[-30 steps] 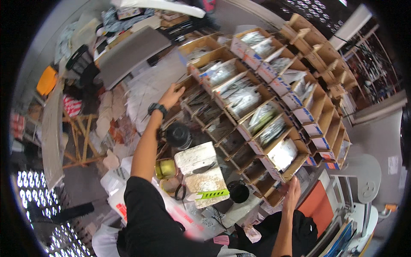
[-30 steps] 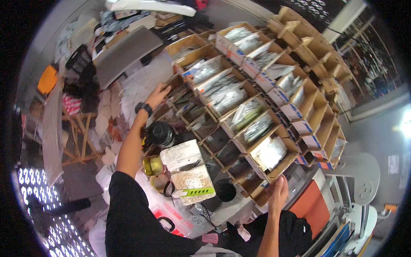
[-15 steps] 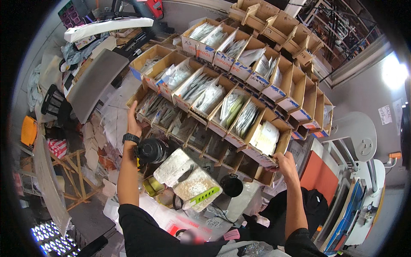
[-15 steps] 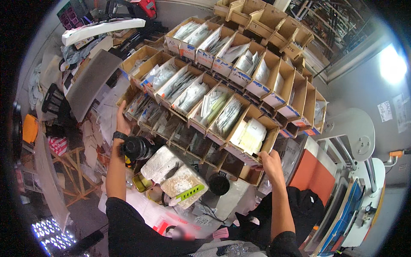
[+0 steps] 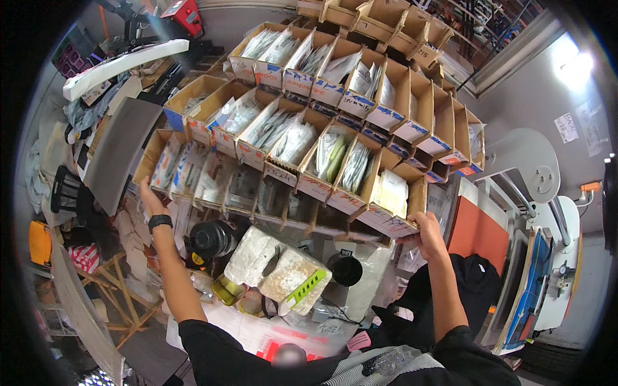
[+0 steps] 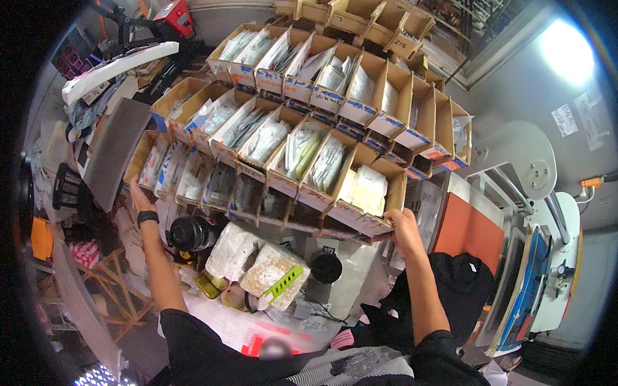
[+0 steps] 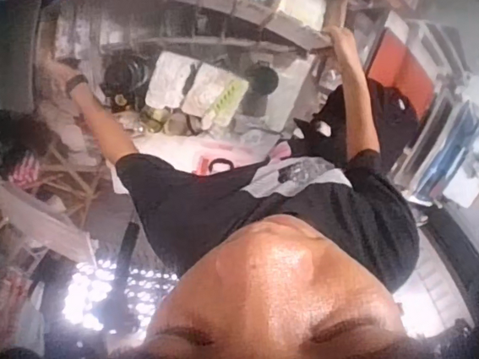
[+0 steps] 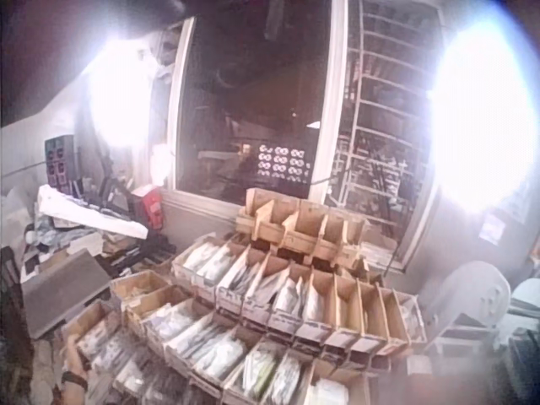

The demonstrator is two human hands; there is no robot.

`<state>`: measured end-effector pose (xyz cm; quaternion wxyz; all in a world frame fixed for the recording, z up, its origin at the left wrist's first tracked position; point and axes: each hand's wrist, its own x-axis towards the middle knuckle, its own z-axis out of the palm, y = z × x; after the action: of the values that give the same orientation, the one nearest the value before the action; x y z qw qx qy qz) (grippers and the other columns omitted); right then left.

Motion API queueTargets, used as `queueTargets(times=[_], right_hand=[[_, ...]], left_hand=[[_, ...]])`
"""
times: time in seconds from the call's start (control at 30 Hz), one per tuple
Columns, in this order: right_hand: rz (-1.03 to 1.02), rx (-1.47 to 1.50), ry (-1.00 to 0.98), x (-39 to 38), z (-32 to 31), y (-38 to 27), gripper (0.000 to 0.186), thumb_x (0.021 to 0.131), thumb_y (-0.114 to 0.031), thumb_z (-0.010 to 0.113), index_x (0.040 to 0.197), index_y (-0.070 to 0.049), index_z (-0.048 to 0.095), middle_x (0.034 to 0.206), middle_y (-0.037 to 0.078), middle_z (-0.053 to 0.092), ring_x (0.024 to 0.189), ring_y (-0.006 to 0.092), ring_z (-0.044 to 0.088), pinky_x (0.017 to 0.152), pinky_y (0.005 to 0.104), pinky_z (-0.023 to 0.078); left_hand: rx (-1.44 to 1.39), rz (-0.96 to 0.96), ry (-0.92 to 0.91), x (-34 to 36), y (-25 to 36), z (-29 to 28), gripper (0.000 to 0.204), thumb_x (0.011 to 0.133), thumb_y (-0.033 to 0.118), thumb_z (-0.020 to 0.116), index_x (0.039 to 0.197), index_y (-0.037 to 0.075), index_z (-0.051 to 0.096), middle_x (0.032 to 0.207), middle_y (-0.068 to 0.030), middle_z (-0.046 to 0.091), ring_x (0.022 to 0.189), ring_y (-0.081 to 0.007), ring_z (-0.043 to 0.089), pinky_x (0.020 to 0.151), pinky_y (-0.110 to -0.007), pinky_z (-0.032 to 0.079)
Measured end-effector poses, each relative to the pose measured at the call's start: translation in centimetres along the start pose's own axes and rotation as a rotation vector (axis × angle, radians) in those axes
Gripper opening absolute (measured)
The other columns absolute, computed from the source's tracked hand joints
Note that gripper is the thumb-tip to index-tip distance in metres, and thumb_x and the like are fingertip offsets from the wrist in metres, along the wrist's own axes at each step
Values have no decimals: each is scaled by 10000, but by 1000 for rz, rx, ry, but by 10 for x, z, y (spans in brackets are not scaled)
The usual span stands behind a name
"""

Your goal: The person places a black t-shirt onto a heat press, aligns it, and then uses shears to cut a plastic transfer film containing white printed text.

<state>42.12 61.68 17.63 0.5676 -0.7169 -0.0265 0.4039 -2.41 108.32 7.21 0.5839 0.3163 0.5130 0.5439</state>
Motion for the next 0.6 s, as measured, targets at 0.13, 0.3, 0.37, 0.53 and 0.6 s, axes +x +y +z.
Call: queueTargets(times=[0.13, 0.3, 0.37, 0.53, 0.6], right_hand=[[20, 19, 13, -9, 5, -5, 297, 891, -139, 534, 1062, 55, 388, 946, 242, 627, 771, 355, 702, 565, 456, 611], [17, 64, -85, -3, -15, 6, 297, 893, -137, 519, 1070, 81, 420, 913, 251, 643, 727, 350, 697, 551, 432, 612], [19, 83, -80, -9, -18, 3, 272, 888, -143, 520, 1041, 76, 467, 888, 240, 655, 704, 347, 695, 550, 434, 612], [0, 8, -79, -8, -18, 7, 313, 881, -186, 495, 982, 81, 623, 870, 198, 701, 713, 293, 703, 541, 407, 603], [-20, 26, -109, -4, -21, 12, 321, 885, -197, 485, 975, 79, 624, 866, 194, 700, 713, 289, 703, 541, 404, 602]], left_hand=[[3, 17, 101, 15, 37, -41, 510, 894, 445, 524, 1186, 34, 601, 1139, -133, 665, 959, -276, 669, 765, -410, 554], [-31, 187, 209, 34, 54, -84, 467, 915, 409, 476, 1184, 53, 612, 1116, -102, 672, 953, -258, 664, 765, -434, 541], [-73, 153, 223, 17, 73, -77, 451, 917, 397, 482, 1183, 57, 612, 1111, -101, 673, 941, -258, 667, 762, -431, 542], [-21, 373, 422, 29, 126, -122, 410, 916, 343, 493, 1143, 28, 626, 1038, -100, 669, 866, -251, 661, 729, -413, 534], [-16, 390, 455, 35, 142, -149, 404, 914, 322, 500, 1091, -11, 643, 998, -111, 669, 815, -259, 654, 705, -409, 522]])
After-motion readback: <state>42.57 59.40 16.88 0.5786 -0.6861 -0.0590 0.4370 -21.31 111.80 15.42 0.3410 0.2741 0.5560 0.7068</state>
